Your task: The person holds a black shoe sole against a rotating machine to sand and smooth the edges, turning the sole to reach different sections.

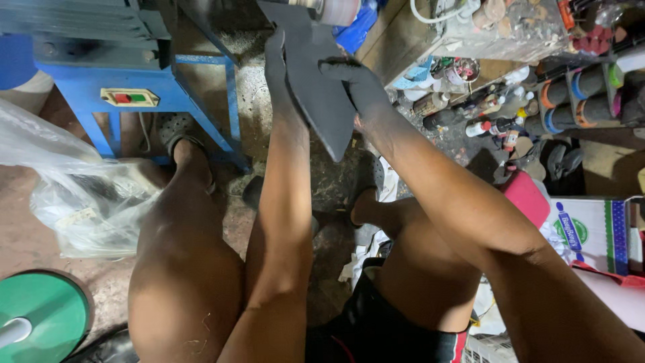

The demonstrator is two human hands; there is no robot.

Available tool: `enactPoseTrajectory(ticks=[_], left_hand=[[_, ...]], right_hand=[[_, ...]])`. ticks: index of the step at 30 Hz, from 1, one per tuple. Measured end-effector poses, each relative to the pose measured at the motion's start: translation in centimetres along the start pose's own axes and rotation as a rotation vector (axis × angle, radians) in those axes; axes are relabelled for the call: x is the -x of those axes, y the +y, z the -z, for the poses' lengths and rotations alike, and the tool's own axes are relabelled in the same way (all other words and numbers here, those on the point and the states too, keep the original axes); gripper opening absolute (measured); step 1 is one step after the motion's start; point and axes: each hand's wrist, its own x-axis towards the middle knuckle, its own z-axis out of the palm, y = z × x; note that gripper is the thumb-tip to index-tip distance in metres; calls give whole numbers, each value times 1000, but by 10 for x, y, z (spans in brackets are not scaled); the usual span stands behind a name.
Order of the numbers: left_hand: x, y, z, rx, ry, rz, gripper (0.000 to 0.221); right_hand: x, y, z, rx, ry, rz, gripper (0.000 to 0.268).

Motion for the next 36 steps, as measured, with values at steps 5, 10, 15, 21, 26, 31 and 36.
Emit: enactPoseTrajectory(ticks=[5,10,15,21,26,31,36], left_hand=[[-18,-6,9,-63,132,31,54],[-33,-8,16,-94,273,27,53],[-20,-6,14,-38,93,-28,50],[-18,-3,0,-67,193,-36,49],[-15,-2,6,-74,116,-76,47],[-16,-1,6,-77,130,-73,46],[-18,-1,2,-90,140,-75,45]], right_hand=[[-7,-3,0,-37,61,-3,40],[-9,-8,-2,-135,0,17,41],[5,-8,-7,-62,-51,44,50],[16,-7,-14,-39,56,56,60],[24,-1,-14,-114,-41,79,59],[34,-2,-21,-97,-34,88,62],[49,-4,-32,-42,69,65,60]])
